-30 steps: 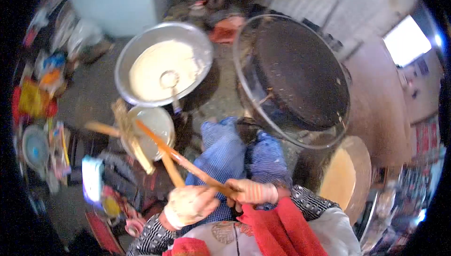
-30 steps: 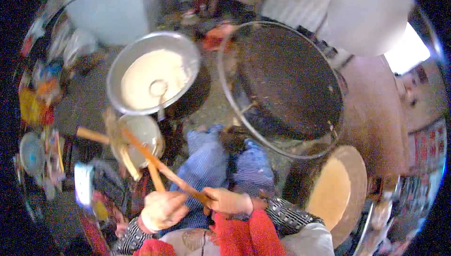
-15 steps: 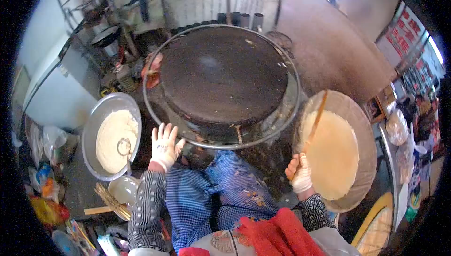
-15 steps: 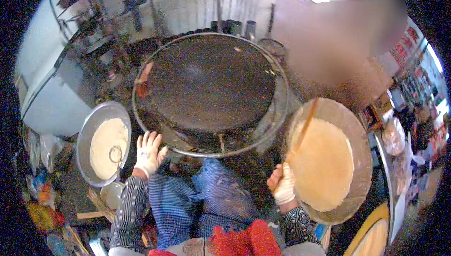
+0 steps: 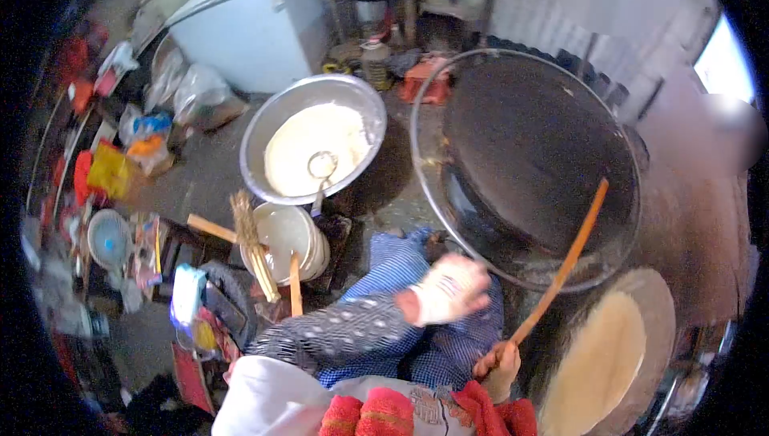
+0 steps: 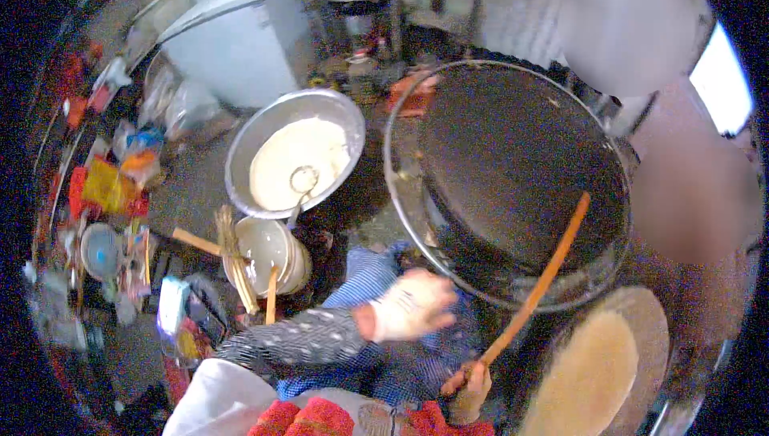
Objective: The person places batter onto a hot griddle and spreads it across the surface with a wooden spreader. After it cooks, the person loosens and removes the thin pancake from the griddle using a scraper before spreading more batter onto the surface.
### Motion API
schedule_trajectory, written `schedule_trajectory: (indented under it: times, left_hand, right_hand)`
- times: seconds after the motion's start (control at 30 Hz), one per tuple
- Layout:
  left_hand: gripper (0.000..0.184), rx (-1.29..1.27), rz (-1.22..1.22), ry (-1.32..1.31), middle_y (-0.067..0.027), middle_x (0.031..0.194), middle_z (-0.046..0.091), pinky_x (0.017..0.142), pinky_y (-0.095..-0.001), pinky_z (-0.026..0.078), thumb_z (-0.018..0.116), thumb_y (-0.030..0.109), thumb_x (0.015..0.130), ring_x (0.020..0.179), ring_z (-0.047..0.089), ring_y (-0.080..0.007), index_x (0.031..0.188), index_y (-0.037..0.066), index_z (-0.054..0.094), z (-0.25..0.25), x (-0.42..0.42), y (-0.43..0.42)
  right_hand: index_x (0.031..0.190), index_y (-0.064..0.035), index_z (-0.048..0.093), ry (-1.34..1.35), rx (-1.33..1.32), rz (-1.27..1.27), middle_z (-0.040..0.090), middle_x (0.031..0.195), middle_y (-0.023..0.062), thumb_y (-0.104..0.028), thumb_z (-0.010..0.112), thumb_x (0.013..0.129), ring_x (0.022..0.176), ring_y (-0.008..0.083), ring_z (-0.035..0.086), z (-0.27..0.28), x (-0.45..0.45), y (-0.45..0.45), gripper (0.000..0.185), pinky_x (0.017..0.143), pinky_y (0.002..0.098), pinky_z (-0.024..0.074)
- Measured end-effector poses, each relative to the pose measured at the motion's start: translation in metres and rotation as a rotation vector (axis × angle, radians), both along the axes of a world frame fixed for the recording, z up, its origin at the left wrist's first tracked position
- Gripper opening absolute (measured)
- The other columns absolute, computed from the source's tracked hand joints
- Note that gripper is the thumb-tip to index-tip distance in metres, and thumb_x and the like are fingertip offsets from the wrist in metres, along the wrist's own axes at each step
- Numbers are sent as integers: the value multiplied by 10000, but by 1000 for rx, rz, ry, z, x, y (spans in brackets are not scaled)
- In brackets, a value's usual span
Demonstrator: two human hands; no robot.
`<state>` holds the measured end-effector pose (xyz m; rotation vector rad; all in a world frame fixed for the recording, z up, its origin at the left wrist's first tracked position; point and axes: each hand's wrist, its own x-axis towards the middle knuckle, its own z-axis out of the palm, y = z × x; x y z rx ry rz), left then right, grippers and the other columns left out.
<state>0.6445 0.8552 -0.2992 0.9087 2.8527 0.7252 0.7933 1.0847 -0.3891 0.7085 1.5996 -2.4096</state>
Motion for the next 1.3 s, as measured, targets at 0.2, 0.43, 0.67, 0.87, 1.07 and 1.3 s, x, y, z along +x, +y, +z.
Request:
schedule_trajectory:
  times: [0.2, 0.43, 0.67, 0.87, 1.07, 1.3]
  left_hand:
    - [367, -182, 1166, 415, -209, 922, 612, 832, -468, 475, 674, 278, 831, 885, 588, -388, 1050, 2, 571, -78, -5, -277]
    - [206, 1712, 1280, -732, -100, 795, 604, 570, -334, 580, 548, 211, 964, 616, 591, -188, 975, 7, 577, -151, -45, -310]
    - [246, 1472, 1206, -729, -46, 645, 517, 343, -253, 357, 552, 282, 973, 424, 443, -118, 999, 39, 528, -160, -26, -314]
    - [625, 290, 1133, -685, -249, 982, 638, 600, -413, 562, 428, 280, 995, 666, 650, -279, 1502, 67, 129, -127, -67, -376]
    - [559, -186, 984, -559, -261, 1389, 464, 1070, -422, 373, 320, 323, 1013, 1269, 478, -385, 1521, 147, 165, -216, -137, -440]
    - [650, 20, 1092, -1058, -165, 861, 644, 638, -452, 541, 249, 554, 992, 649, 652, -311, 1331, 76, 530, -113, -65, -381]
  right_hand:
    - [863, -118, 450, -125, 41, -53, 359, 540, 0, -454, 509, 945, 364, 147, 321, 26, -14, -26, 351, 329, 324, 314]
    - [887, -116, 477, -219, 147, -80, 398, 535, 21, -451, 531, 941, 360, 183, 361, 13, -23, -41, 344, 329, 356, 338]
    - [893, -114, 481, -330, 242, -133, 410, 536, 29, -450, 532, 941, 361, 194, 374, 13, -34, -54, 343, 330, 367, 343]
    - [898, -113, 486, -378, 296, -147, 420, 537, 36, -450, 532, 942, 362, 204, 385, 10, -45, -53, 342, 330, 377, 347]
    - [904, -112, 490, -398, 315, -161, 431, 538, 42, -449, 533, 943, 363, 214, 397, 5, -50, -53, 342, 331, 387, 352]
    - [929, -100, 500, -335, 266, -175, 462, 546, 69, -444, 536, 944, 372, 249, 434, 3, -43, -50, 346, 335, 420, 364]
